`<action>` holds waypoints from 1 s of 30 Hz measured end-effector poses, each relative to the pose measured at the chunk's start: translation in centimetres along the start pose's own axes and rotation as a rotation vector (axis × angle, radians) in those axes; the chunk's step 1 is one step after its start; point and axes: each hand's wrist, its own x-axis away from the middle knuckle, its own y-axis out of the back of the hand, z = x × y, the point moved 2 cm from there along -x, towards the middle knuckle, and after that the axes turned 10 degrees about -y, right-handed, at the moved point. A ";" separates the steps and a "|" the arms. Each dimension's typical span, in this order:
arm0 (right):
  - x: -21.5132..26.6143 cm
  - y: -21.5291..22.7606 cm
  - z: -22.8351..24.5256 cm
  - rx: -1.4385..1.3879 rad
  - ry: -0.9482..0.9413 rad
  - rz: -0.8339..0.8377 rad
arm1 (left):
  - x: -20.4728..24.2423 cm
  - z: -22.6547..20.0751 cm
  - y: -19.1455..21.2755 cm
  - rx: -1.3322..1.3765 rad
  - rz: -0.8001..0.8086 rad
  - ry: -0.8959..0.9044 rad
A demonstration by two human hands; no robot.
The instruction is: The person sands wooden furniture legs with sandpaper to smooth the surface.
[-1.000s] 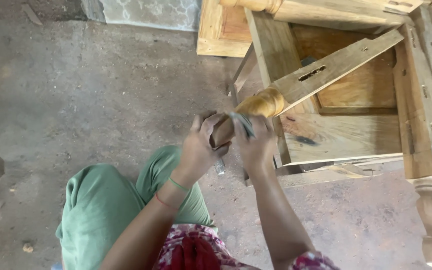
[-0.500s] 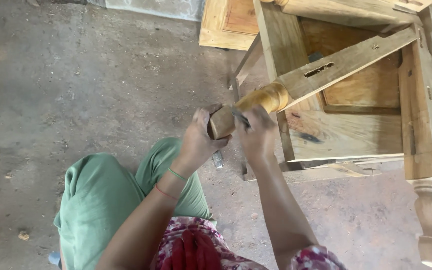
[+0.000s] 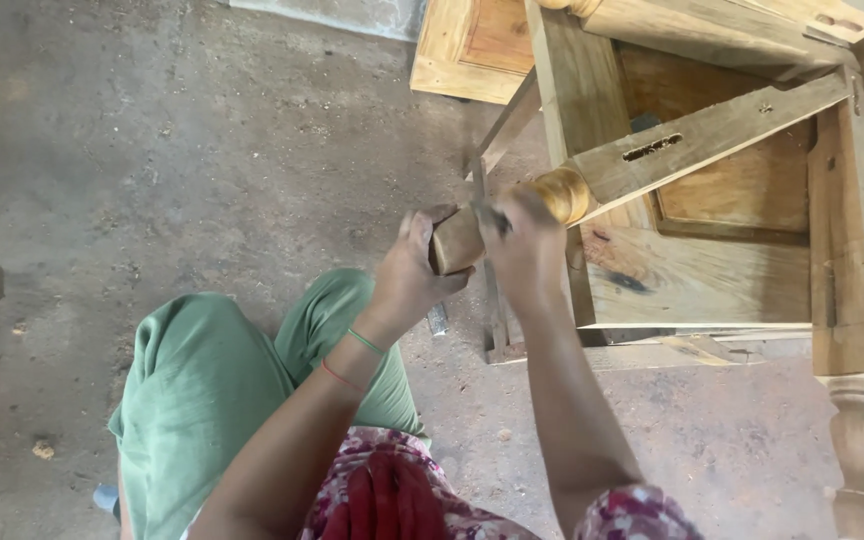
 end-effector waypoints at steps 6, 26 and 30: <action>-5.2 0.0 1.0 0.068 0.140 0.311 | -0.1 0.0 0.1 -0.031 -0.018 -0.007; -7.4 0.4 4.0 0.552 -0.209 0.861 | 0.1 0.0 -0.4 -0.107 0.130 0.146; -7.2 -2.3 1.7 0.466 0.062 0.575 | 0.0 0.6 -0.4 -0.116 0.084 0.081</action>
